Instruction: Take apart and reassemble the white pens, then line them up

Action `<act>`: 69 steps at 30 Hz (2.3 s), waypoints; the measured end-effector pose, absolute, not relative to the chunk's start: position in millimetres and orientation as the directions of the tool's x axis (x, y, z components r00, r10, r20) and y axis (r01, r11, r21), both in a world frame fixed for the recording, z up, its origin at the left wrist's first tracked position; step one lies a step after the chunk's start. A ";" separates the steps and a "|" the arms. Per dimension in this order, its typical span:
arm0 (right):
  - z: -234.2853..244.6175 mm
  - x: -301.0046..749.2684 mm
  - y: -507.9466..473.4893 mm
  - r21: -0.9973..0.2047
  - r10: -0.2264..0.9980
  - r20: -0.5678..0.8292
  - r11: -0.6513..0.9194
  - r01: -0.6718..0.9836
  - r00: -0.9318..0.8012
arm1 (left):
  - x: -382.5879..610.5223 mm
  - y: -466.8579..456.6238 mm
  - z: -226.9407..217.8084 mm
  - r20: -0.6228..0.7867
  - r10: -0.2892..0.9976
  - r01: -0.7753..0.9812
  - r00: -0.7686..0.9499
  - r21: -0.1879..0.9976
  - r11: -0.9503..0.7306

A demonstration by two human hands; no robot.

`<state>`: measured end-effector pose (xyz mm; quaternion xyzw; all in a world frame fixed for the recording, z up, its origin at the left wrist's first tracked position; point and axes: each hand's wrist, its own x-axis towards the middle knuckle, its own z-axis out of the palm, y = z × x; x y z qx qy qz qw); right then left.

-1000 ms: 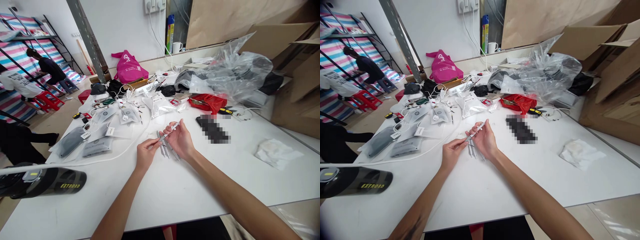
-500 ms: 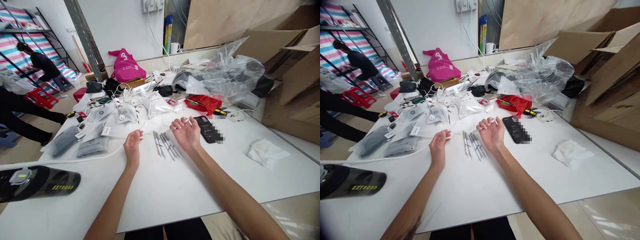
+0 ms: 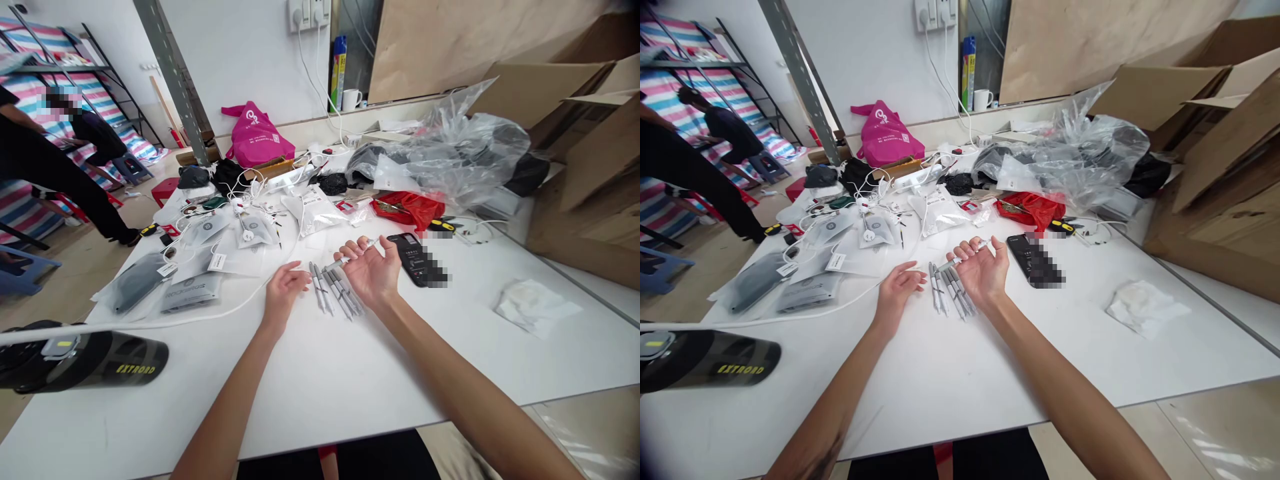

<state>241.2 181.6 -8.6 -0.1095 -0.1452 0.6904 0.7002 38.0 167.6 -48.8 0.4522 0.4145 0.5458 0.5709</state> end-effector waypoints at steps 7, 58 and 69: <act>-14.3 197.0 159.6 -0.639 0.992 0.129 0.072 -0.766 -0.015 | 56.8 156.9 -50.3 -0.114 0.973 -0.560 0.199 0.802 0.208; -76.9 421.6 100.7 -0.145 0.929 0.351 -0.070 0.987 0.117 | 4.7 181.8 -31.3 0.018 0.997 -0.267 -0.069 0.963 -0.036; -81.7 422.8 97.8 -0.117 0.908 0.412 -0.029 0.993 0.075 | -6.7 186.2 -52.4 0.226 0.968 0.445 -0.106 0.882 -0.157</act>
